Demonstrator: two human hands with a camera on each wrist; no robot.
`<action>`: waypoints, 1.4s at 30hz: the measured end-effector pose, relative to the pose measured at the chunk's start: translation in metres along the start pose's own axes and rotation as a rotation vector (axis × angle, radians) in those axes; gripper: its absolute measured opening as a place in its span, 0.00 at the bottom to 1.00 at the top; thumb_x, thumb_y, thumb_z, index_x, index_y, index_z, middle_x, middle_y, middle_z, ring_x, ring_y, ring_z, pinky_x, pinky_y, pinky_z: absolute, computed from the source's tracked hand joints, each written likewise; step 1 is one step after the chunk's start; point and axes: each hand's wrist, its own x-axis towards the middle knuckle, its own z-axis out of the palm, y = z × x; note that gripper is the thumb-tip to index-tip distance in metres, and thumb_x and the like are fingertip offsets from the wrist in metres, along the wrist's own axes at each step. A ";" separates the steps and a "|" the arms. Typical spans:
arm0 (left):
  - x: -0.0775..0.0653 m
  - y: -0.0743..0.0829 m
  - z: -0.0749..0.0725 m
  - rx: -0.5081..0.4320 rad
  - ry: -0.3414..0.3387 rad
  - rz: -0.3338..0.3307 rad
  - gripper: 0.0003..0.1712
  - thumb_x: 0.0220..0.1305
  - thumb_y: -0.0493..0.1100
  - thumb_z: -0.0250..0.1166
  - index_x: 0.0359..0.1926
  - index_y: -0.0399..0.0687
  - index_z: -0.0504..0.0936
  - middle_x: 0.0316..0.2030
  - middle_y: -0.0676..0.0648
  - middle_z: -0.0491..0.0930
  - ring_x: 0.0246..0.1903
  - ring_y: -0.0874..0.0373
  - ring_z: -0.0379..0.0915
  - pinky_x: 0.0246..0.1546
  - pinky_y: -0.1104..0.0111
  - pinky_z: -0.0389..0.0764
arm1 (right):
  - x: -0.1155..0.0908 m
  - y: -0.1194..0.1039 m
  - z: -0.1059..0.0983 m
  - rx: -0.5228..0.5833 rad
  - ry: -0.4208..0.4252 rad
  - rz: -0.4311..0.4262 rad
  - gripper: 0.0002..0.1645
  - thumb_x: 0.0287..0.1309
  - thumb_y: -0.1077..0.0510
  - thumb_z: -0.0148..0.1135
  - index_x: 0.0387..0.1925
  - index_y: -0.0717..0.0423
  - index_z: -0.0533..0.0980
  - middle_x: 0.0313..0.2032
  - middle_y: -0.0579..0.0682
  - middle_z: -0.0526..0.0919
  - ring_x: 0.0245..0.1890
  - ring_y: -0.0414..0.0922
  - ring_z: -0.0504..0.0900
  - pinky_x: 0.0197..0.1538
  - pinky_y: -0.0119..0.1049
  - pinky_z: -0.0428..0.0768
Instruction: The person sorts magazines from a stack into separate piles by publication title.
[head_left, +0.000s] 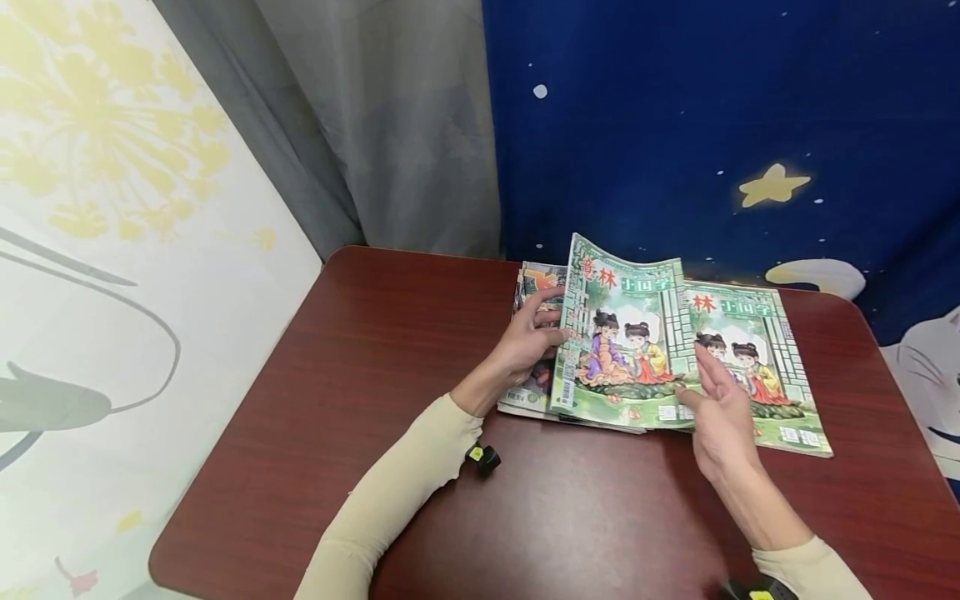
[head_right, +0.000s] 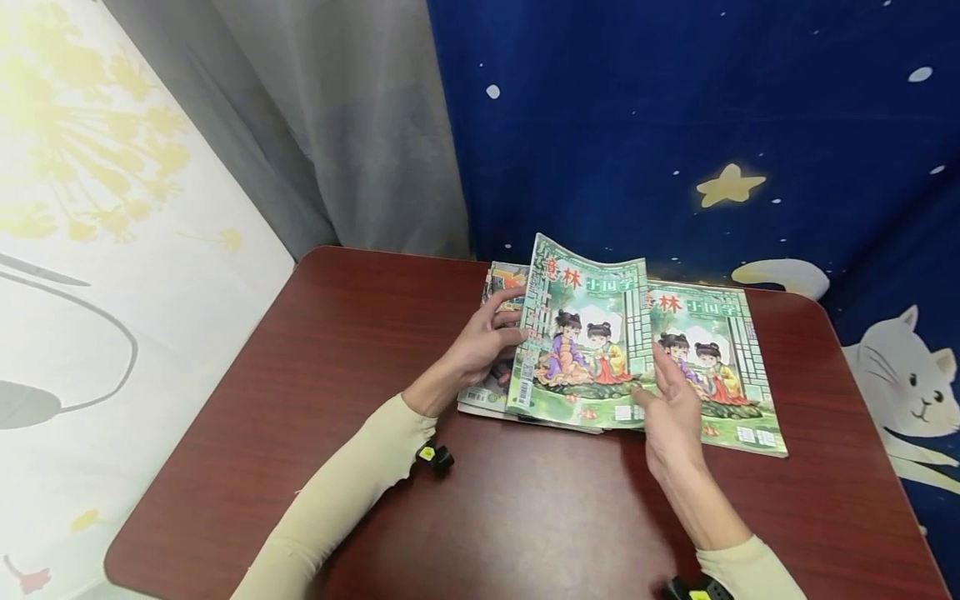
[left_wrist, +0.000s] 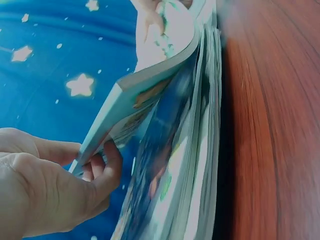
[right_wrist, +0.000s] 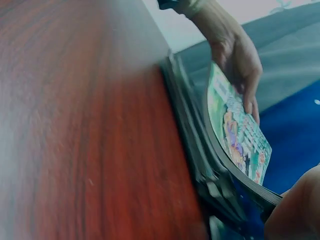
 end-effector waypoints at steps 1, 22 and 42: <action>0.002 0.000 0.005 -0.012 -0.003 0.004 0.41 0.71 0.24 0.60 0.78 0.58 0.66 0.65 0.30 0.76 0.40 0.56 0.83 0.34 0.66 0.82 | 0.000 -0.001 -0.005 0.032 0.013 -0.007 0.49 0.70 0.78 0.49 0.85 0.43 0.54 0.85 0.38 0.47 0.85 0.36 0.39 0.81 0.28 0.56; 0.051 -0.002 0.114 0.298 0.007 -0.047 0.43 0.65 0.29 0.71 0.76 0.62 0.69 0.60 0.45 0.80 0.44 0.58 0.82 0.41 0.67 0.84 | 0.005 -0.031 -0.089 0.468 0.414 -0.150 0.40 0.62 0.86 0.48 0.67 0.55 0.80 0.53 0.45 0.90 0.46 0.37 0.89 0.34 0.29 0.88; 0.063 -0.027 0.161 0.894 -0.089 -0.056 0.45 0.74 0.41 0.67 0.84 0.56 0.56 0.49 0.52 0.89 0.18 0.63 0.65 0.35 0.75 0.74 | 0.024 -0.006 -0.136 0.505 0.503 -0.056 0.37 0.60 0.86 0.45 0.54 0.55 0.86 0.37 0.44 0.93 0.37 0.37 0.90 0.28 0.31 0.86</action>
